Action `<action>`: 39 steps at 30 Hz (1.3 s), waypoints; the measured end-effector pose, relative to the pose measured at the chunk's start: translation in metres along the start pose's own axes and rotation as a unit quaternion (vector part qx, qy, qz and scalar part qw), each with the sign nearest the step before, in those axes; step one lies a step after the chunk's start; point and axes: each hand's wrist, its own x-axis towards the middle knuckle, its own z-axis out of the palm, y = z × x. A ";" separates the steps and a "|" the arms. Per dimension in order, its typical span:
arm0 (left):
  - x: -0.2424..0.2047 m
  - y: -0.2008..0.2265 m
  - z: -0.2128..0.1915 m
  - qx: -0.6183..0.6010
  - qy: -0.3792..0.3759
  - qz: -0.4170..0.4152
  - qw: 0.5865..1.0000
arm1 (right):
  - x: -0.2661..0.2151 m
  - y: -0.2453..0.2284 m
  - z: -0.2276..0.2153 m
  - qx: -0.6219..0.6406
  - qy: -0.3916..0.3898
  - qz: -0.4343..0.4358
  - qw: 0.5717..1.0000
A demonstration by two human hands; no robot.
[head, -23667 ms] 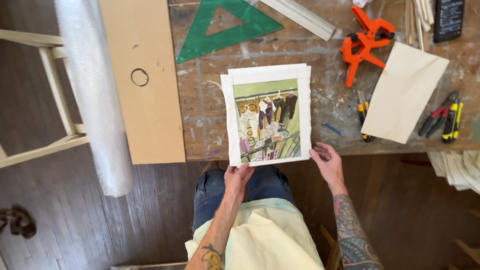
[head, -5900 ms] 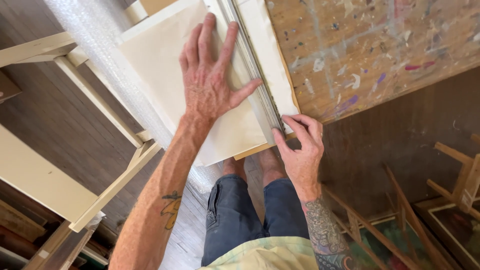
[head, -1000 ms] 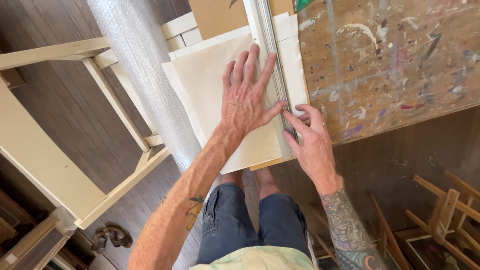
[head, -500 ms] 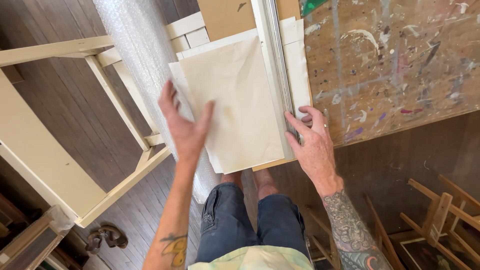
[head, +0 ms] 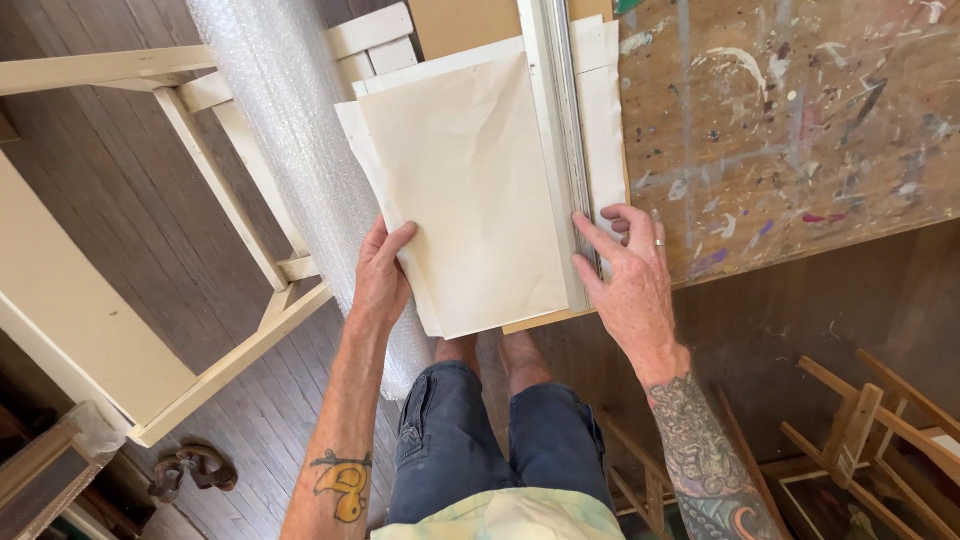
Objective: Measuring and cutting paper or cardstock using a ruler, triangle, and utility knife on a workbench.
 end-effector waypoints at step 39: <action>-0.022 0.042 -0.071 -0.023 0.026 0.078 0.996 | -0.005 -0.053 0.049 0.024 -0.018 -0.093 0.995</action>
